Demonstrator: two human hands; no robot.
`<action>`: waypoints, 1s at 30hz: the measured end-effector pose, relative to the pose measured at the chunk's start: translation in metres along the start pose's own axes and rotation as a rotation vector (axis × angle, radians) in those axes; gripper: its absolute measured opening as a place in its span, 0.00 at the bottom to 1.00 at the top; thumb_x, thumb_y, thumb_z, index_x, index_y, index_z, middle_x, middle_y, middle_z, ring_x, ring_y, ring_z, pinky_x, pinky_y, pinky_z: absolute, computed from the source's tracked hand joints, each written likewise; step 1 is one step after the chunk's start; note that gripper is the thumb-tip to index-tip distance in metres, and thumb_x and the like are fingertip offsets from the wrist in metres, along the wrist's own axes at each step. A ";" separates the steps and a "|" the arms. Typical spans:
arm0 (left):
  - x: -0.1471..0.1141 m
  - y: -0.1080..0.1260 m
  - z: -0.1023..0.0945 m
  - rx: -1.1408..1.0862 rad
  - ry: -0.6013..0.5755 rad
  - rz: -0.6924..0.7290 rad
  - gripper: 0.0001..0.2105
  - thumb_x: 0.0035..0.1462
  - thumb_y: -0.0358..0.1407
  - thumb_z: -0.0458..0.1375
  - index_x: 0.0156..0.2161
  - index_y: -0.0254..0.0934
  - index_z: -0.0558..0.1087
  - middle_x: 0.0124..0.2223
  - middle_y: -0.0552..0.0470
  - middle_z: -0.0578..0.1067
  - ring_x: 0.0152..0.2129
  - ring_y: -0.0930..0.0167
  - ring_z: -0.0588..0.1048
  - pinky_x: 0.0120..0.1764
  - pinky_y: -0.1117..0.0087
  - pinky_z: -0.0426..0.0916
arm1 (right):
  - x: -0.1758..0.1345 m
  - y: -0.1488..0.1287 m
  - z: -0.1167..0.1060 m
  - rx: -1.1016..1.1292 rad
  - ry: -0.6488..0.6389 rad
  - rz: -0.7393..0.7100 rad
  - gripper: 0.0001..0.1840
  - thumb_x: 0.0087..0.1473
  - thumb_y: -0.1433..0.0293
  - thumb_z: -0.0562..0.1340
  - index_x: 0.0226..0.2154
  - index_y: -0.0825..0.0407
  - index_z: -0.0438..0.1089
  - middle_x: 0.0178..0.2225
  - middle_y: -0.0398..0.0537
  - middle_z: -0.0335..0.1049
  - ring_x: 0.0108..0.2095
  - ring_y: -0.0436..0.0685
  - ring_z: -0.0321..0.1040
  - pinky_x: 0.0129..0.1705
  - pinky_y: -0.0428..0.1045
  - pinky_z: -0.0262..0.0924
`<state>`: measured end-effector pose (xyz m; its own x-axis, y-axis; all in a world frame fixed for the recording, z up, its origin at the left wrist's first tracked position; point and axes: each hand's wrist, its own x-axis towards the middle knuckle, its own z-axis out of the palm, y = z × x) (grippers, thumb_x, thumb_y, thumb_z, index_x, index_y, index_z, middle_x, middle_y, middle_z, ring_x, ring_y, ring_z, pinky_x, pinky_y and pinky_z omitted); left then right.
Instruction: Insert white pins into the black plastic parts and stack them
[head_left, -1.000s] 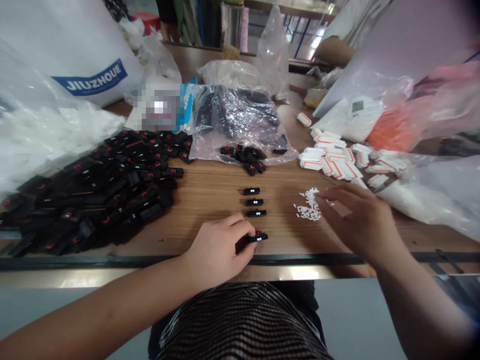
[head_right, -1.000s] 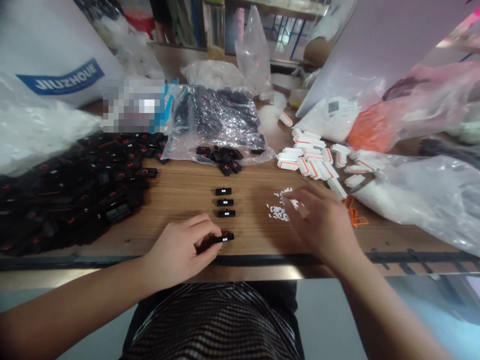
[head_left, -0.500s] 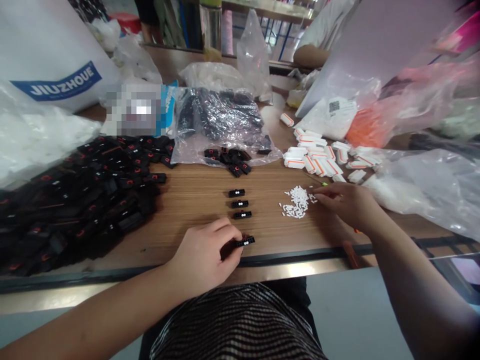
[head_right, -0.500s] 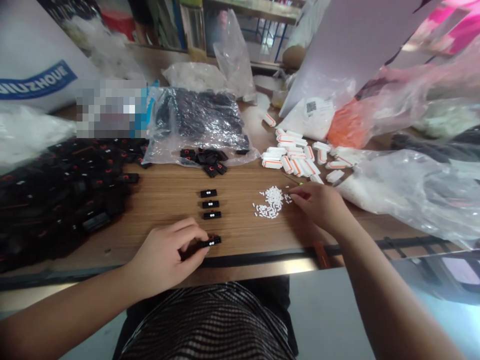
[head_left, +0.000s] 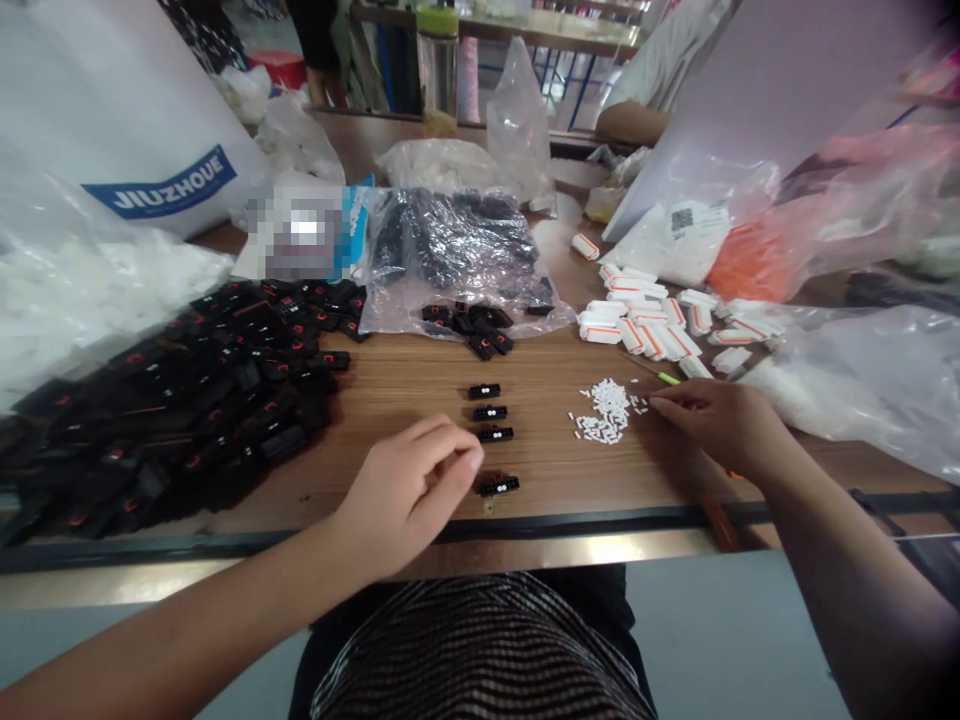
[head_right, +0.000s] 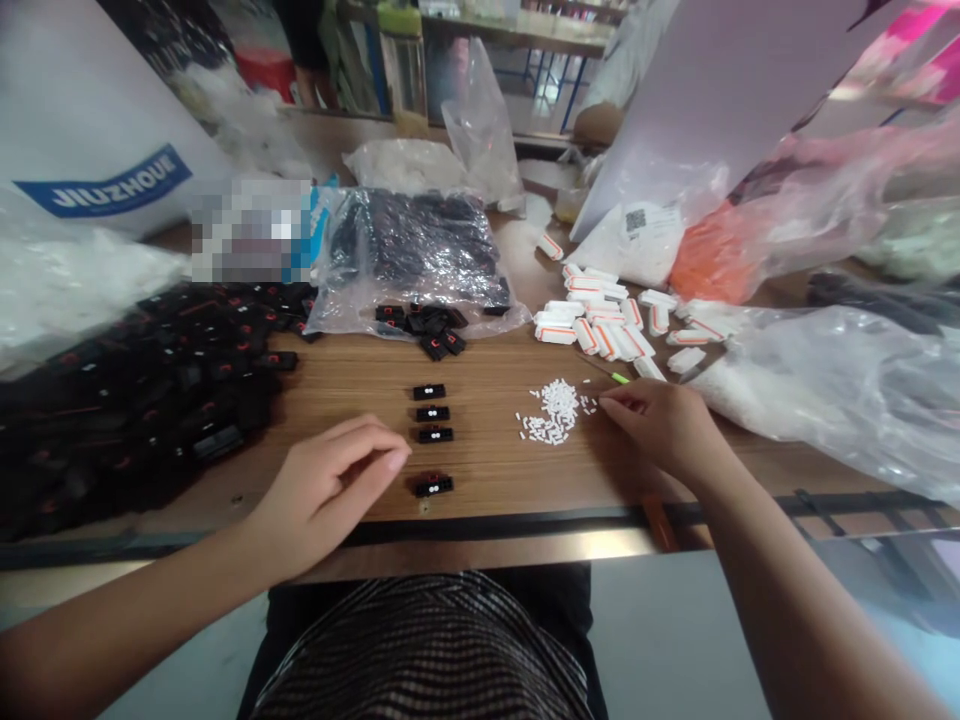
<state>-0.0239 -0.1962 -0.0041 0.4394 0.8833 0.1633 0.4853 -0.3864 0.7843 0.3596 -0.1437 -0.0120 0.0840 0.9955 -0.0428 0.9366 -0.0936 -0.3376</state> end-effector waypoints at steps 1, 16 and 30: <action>0.005 0.000 -0.006 0.025 0.022 -0.005 0.10 0.68 0.35 0.51 0.38 0.38 0.74 0.34 0.53 0.75 0.30 0.73 0.73 0.34 0.70 0.67 | 0.000 0.001 0.001 0.007 0.009 -0.019 0.17 0.51 0.58 0.62 0.34 0.52 0.80 0.31 0.50 0.79 0.30 0.57 0.71 0.35 0.51 0.61; 0.140 -0.036 -0.024 0.832 -0.305 0.229 0.14 0.65 0.35 0.55 0.53 0.36 0.76 0.52 0.44 0.75 0.48 0.59 0.73 0.41 0.62 0.70 | -0.001 0.012 0.015 -0.080 0.118 -0.136 0.15 0.54 0.59 0.61 0.34 0.50 0.80 0.35 0.48 0.77 0.31 0.57 0.71 0.36 0.52 0.61; 0.140 -0.013 -0.019 0.954 -0.392 0.075 0.20 0.56 0.21 0.55 0.53 0.35 0.75 0.46 0.38 0.73 0.36 0.59 0.74 0.36 0.61 0.66 | -0.003 0.003 0.007 -0.064 0.044 -0.070 0.16 0.54 0.59 0.61 0.34 0.52 0.80 0.36 0.51 0.78 0.32 0.58 0.71 0.37 0.53 0.60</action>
<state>0.0167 -0.0623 0.0204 0.6258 0.7658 -0.1478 0.7689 -0.6376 -0.0482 0.3602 -0.1466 -0.0198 0.0310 0.9993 0.0211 0.9604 -0.0239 -0.2775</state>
